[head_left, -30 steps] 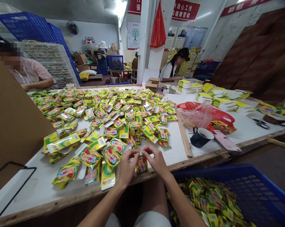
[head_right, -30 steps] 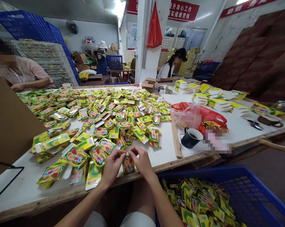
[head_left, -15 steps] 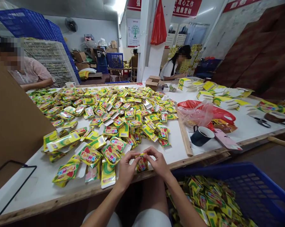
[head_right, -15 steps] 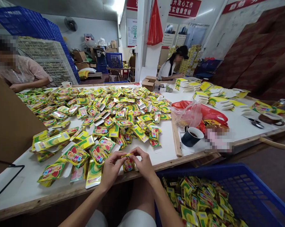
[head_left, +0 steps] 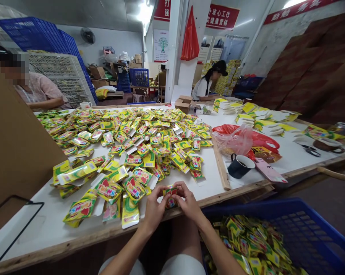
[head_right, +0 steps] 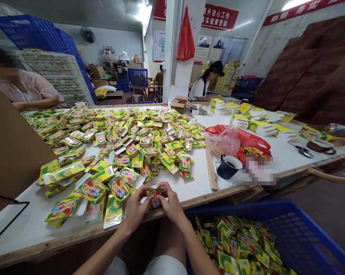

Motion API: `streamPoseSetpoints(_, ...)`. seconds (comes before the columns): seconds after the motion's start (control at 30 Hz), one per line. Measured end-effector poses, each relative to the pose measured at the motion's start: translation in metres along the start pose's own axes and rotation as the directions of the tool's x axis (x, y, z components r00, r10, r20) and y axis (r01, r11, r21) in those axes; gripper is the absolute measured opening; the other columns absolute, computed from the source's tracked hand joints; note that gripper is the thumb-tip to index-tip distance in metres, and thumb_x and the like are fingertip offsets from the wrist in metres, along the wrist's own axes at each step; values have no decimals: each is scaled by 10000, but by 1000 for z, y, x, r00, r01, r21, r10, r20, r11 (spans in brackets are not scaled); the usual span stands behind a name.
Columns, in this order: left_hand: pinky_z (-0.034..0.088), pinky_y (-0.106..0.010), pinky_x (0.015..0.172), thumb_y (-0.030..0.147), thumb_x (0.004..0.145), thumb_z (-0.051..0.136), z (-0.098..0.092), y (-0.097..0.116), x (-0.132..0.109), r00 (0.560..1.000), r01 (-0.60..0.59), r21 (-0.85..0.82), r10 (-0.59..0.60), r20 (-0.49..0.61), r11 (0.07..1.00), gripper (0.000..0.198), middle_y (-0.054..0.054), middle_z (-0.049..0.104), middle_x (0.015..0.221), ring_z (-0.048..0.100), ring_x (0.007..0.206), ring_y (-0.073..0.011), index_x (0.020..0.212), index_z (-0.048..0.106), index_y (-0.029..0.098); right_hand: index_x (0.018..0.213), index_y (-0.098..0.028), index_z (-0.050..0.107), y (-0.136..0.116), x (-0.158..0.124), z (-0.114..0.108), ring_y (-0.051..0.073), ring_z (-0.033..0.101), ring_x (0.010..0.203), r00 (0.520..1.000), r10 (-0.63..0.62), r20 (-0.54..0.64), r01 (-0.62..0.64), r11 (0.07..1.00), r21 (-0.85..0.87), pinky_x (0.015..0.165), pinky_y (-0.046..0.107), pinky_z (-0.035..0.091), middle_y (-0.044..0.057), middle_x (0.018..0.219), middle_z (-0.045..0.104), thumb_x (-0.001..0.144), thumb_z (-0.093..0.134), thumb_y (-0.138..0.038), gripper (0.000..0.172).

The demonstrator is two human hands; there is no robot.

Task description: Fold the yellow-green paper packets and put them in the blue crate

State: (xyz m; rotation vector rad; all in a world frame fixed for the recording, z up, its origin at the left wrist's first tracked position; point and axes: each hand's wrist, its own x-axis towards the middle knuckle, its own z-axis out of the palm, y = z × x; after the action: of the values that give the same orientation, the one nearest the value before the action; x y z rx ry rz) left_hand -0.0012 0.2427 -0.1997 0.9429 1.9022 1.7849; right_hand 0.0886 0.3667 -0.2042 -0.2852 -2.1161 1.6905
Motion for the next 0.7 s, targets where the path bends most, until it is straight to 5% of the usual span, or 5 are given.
streamPoseSetpoints(0.1, 465, -319, 882, 189, 773, 599, 2, 0, 0, 996, -2, -72, 8, 84, 997, 563, -100, 543, 1175, 574, 1006, -174, 1279, 351, 176, 1055, -196, 412, 1, -3, 5, 143, 600, 832, 992, -19, -125, 24, 999, 38, 775, 274, 465, 25, 904, 601, 853, 504, -192, 221)
streamPoseSetpoints(0.2, 479, -314, 845, 159, 780, 566, 3, 0, 1, 992, 27, -85, -17, 124, 996, 415, -105, 585, 1116, 586, 1000, -196, 1177, 444, 152, 1057, -201, 413, -1, -5, 8, 140, 595, 827, 981, -18, -196, 32, 997, 71, 772, 273, 472, 28, 919, 599, 857, 517, -212, 225)
streamPoseSetpoints(0.5, 449, -365, 929, 223, 731, 649, 4, 10, 7, 984, 129, -294, -85, 157, 947, 459, -139, 588, 1133, 590, 1029, -220, 1129, 443, 123, 1253, -214, 345, -12, -6, 7, 166, 595, 881, 978, 85, -189, -61, 990, 130, 757, 292, 496, 77, 1047, 581, 842, 562, -309, 475)
streamPoseSetpoints(0.7, 500, -382, 840, 282, 682, 698, 5, 7, 10, 969, 236, -377, -185, 166, 896, 411, -126, 640, 1015, 636, 913, -230, 1010, 496, 139, 1222, -175, 365, -14, -5, 9, 192, 603, 877, 971, 171, -168, -117, 950, 290, 778, 333, 500, 104, 1014, 603, 804, 597, -330, 503)
